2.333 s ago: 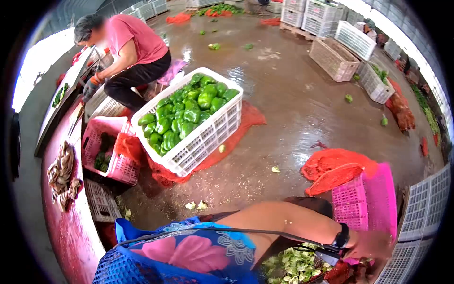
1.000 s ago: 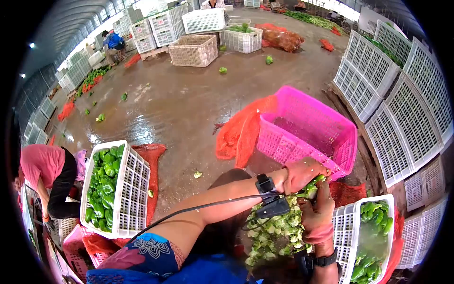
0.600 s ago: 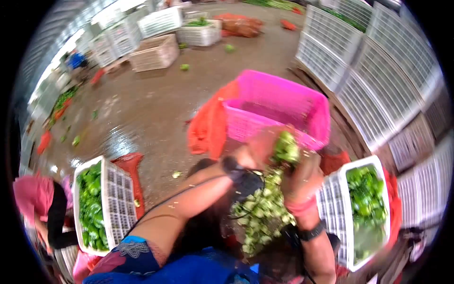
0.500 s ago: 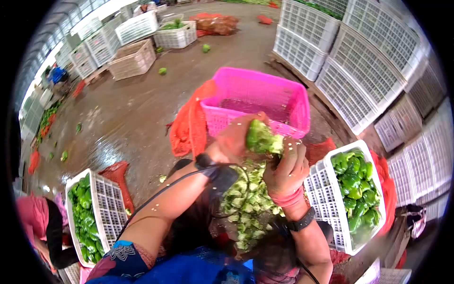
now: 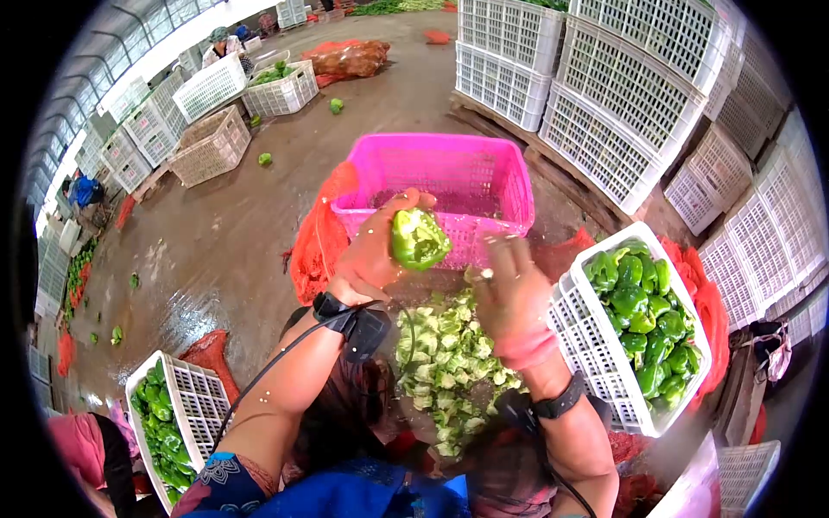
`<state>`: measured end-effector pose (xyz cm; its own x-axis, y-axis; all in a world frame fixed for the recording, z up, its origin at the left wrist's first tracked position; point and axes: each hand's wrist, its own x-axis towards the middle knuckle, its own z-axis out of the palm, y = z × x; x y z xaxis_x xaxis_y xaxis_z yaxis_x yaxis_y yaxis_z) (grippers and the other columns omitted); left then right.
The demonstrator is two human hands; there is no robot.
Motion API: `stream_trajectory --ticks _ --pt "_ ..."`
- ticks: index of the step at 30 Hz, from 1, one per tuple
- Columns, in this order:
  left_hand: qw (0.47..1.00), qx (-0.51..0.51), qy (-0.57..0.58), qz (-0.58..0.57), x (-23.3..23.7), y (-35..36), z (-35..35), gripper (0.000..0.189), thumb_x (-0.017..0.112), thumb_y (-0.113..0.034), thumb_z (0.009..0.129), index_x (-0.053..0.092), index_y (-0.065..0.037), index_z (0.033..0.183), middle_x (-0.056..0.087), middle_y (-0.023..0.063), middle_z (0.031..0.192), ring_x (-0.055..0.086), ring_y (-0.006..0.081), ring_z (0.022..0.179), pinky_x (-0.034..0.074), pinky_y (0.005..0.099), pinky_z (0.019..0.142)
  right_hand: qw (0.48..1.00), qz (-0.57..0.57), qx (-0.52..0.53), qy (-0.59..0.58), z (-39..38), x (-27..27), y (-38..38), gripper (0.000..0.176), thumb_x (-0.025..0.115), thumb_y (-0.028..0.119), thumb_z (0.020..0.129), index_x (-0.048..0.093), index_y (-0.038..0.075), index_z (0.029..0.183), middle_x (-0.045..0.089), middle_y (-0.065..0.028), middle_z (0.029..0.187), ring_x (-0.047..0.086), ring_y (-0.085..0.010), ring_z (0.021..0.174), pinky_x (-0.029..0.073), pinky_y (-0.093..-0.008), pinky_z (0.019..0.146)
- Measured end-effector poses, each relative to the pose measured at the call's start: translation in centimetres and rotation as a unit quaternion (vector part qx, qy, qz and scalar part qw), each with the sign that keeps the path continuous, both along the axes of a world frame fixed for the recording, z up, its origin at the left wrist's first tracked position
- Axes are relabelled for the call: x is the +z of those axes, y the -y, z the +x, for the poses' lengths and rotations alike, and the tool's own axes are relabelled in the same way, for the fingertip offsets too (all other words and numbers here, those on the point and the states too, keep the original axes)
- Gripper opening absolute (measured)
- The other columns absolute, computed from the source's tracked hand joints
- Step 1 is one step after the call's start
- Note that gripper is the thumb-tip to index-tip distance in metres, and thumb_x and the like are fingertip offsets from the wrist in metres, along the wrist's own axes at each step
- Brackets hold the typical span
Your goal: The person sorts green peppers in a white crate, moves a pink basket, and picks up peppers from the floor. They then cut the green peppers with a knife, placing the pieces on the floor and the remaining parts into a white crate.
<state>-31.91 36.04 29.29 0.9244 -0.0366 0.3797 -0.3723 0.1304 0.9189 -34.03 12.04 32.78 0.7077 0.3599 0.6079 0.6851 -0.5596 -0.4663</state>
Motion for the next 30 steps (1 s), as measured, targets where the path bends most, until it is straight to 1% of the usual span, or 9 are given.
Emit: stream_trajectory --ticks 6,7,10,14,17,20,21,25,30 --pt "0.829 0.229 0.206 0.467 0.2 3.3 -0.3 0.033 0.065 -0.020 0.100 0.061 -0.006 0.130 0.065 0.0082 0.121 0.065 0.0156 0.105 0.055 0.0297 0.093 0.998 0.052 0.042 -0.017 -1.1 -1.6 -2.9 0.047 0.079 0.004 0.080 0.064 0.005 0.125 0.071 -0.0169 0.105 0.074 -0.0273 0.083 0.057 -0.0397 0.069" --pt "0.965 0.122 0.004 0.231 2.1 4.2 -0.9 0.032 0.063 -0.022 0.102 0.061 -0.005 0.128 0.067 0.0076 0.115 0.066 0.0157 0.099 0.055 0.0300 0.089 0.982 0.119 0.071 -0.127 -0.5 -1.8 -2.7 0.042 0.077 0.003 0.085 0.065 0.003 0.125 0.072 -0.0112 0.101 0.070 -0.0207 0.082 0.056 -0.0356 0.067" --pt "0.991 -0.004 0.025 0.128 2.8 2.9 -1.1 0.033 0.059 -0.033 0.106 0.064 -0.004 0.121 0.070 0.0051 0.096 0.065 0.0164 0.083 0.052 0.0307 0.074 0.841 0.333 0.141 -0.402 -0.1 2.2 -1.6 0.026 0.068 0.014 0.099 0.068 0.001 0.121 0.071 -0.0053 0.087 0.057 -0.0060 0.063 0.044 -0.0223 0.052" --pt "0.950 -0.046 -0.284 -0.125 3.2 2.2 -0.8 0.043 0.050 -0.040 0.109 0.060 -0.003 0.129 0.065 0.0115 0.119 0.065 0.0220 0.100 0.054 0.0394 0.084 0.603 0.568 0.324 -0.457 -0.4 4.7 1.3 0.037 0.061 0.025 0.104 0.061 -0.002 0.130 0.067 -0.0063 0.078 0.051 -0.0082 0.050 0.048 -0.0237 0.051" --pt "0.847 -0.323 -0.285 -0.311 3.7 3.8 -1.1 0.072 0.045 -0.063 0.105 0.042 -0.006 0.148 0.057 0.0116 0.140 0.063 0.0282 0.113 0.055 0.0481 0.091 0.814 0.334 0.204 -0.430 2.6 0.4 1.5 0.035 0.063 0.017 0.101 0.065 0.000 0.131 0.074 -0.0099 0.107 0.062 -0.0101 0.061 0.052 -0.0234 0.052" --pt "0.910 -0.166 -0.321 -0.203 3.3 2.0 -1.4 0.082 0.042 -0.068 0.104 0.032 -0.007 0.158 0.056 0.0129 0.144 0.063 0.0273 0.113 0.056 0.0464 0.090 0.779 0.359 0.246 -0.451 2.9 1.2 1.9 0.033 0.067 0.011 0.098 0.067 0.000 0.129 0.073 -0.0069 0.098 0.063 -0.0105 0.064 0.052 -0.0233 0.052" --pt "0.909 -0.156 -0.296 -0.248 0.8 0.7 -0.3 0.086 0.042 -0.070 0.102 0.030 -0.007 0.160 0.059 0.0157 0.133 0.066 0.0257 0.103 0.057 0.0426 0.085 0.681 0.472 0.315 -0.464 1.6 2.3 1.6 0.032 0.067 0.010 0.097 0.067 -0.001 0.127 0.072 -0.0060 0.097 0.062 -0.0107 0.063 0.051 -0.0239 0.052" --pt "0.919 -0.153 -0.280 -0.233 2.2 0.5 -0.4 0.087 0.042 -0.071 0.102 0.029 -0.008 0.160 0.060 0.0136 0.133 0.065 0.0239 0.102 0.057 0.0414 0.088 0.774 0.339 0.146 -0.514 3.5 -2.4 0.7 0.023 0.060 0.012 0.101 0.066 -0.003 0.118 0.065 -0.0037 0.082 0.057 -0.0094 0.057 0.048 -0.0238 0.050" --pt "0.923 -0.078 -0.311 -0.214 3.5 2.6 -1.8 0.085 0.045 -0.071 0.100 0.042 -0.001 0.149 0.060 0.0168 0.139 0.061 0.0343 0.126 0.054 0.0562 0.101 0.711 0.436 0.235 -0.499 2.1 0.7 1.0 0.021 0.062 0.014 0.099 0.066 -0.002 0.112 0.067 -0.0061 0.085 0.056 -0.0088 0.055 0.048 -0.0239 0.050"
